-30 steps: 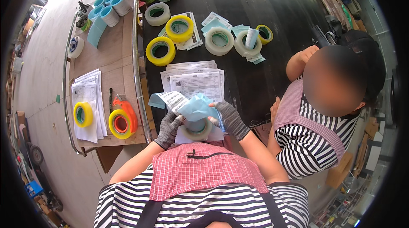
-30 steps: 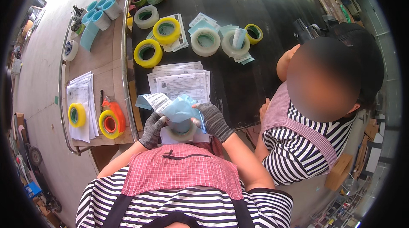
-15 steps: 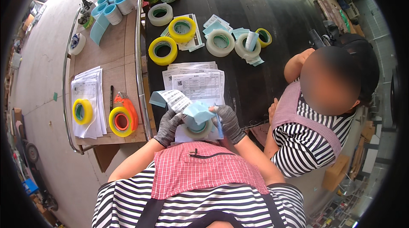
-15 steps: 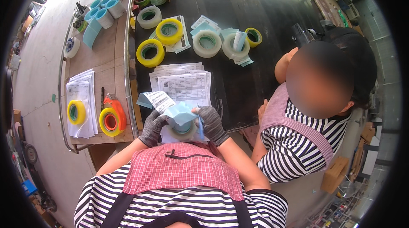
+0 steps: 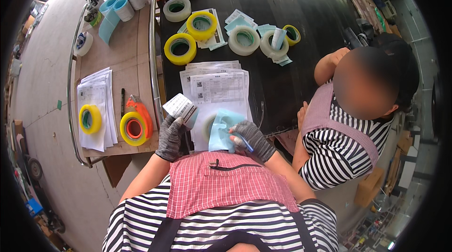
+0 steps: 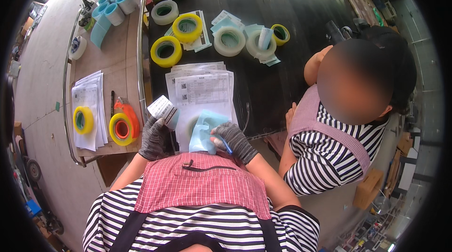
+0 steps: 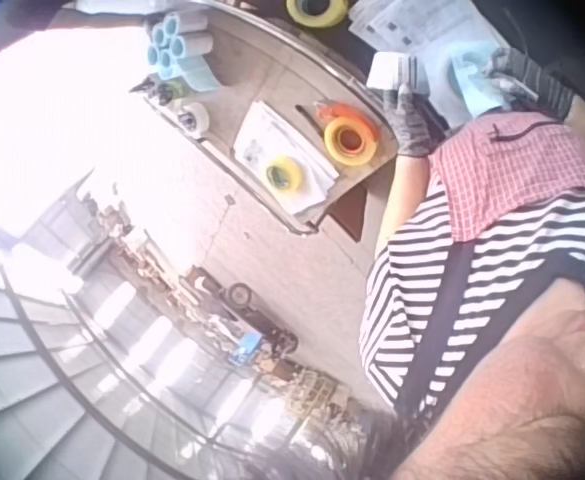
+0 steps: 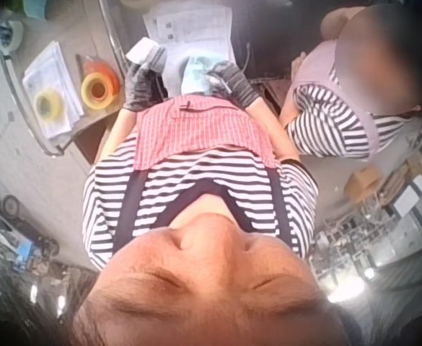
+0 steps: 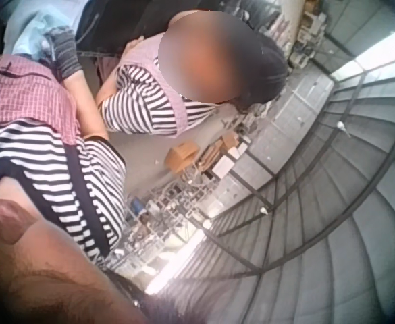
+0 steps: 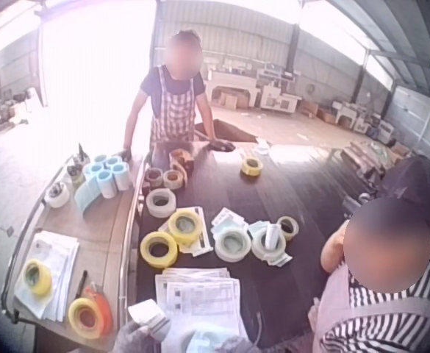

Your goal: The person labels long grey plastic-wrapped items. They place a labeled package into a large cardboard box, then return to a work table to peel labels from a roll and apply them to several similar plastic packages, using a pen to write on a document while interacting with a coworker.

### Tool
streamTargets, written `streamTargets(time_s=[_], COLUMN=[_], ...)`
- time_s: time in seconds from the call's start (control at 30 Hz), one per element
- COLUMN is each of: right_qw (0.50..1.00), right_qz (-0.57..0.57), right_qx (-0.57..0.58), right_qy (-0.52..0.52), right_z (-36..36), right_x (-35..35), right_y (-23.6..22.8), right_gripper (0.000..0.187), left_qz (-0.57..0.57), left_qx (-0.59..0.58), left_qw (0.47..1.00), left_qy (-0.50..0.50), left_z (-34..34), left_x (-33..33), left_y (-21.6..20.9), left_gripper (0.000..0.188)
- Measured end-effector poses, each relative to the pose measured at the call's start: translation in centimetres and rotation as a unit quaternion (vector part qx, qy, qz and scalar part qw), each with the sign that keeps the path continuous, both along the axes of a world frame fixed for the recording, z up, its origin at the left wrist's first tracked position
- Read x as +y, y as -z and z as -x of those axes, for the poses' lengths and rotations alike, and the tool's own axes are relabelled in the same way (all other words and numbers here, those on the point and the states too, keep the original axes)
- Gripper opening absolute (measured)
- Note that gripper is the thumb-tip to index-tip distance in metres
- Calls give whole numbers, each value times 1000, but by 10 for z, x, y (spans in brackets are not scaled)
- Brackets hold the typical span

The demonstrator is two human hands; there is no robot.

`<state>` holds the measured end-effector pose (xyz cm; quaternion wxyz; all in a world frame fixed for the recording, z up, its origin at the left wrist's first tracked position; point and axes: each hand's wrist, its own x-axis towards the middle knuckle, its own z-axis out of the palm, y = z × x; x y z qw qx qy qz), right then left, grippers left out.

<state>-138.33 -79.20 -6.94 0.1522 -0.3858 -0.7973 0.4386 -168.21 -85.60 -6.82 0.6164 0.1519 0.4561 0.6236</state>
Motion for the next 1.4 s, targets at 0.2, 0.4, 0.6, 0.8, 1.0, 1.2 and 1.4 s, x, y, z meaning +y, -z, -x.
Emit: streamTargets(time_s=[0.2, 0.4, 0.6, 0.8, 1.0, 1.2, 1.4], right_qw=[987, 978, 981, 968, 971, 979, 974], right_qz=[-126, -155, -106, -164, -157, -141, -192], right_qx=[-92, -132, -126, -157, -157, -126, -96], right_qy=[38, 54, 103, 105, 92, 74, 73], right_z=[22, 24, 29, 33, 31, 31, 20], right_x=[-3, -11, -21, -36, -43, -46, -53], right_y=[-9, 11, 16, 28, 24, 25, 46], right_gripper=[46, 58, 74, 81, 83, 87, 85], left_qz=[-3, -9, -4, -9, -28, -30, -31], left_qx=[-2, -12, -30, -41, -67, -43, -49], left_qw=[1000, 1000, 999, 998, 995, 995, 996], left_qy=[11, 20, 20, 38, 68, 81, 74], left_z=[-2, -4, 2, 6, 5, 13, 9], left_x=[-2, -5, -10, -12, -10, -9, -7], left_y=[-1, -8, -1, -4, -2, 4, 4], left_gripper=[46, 48, 45, 44, 48, 44, 42])
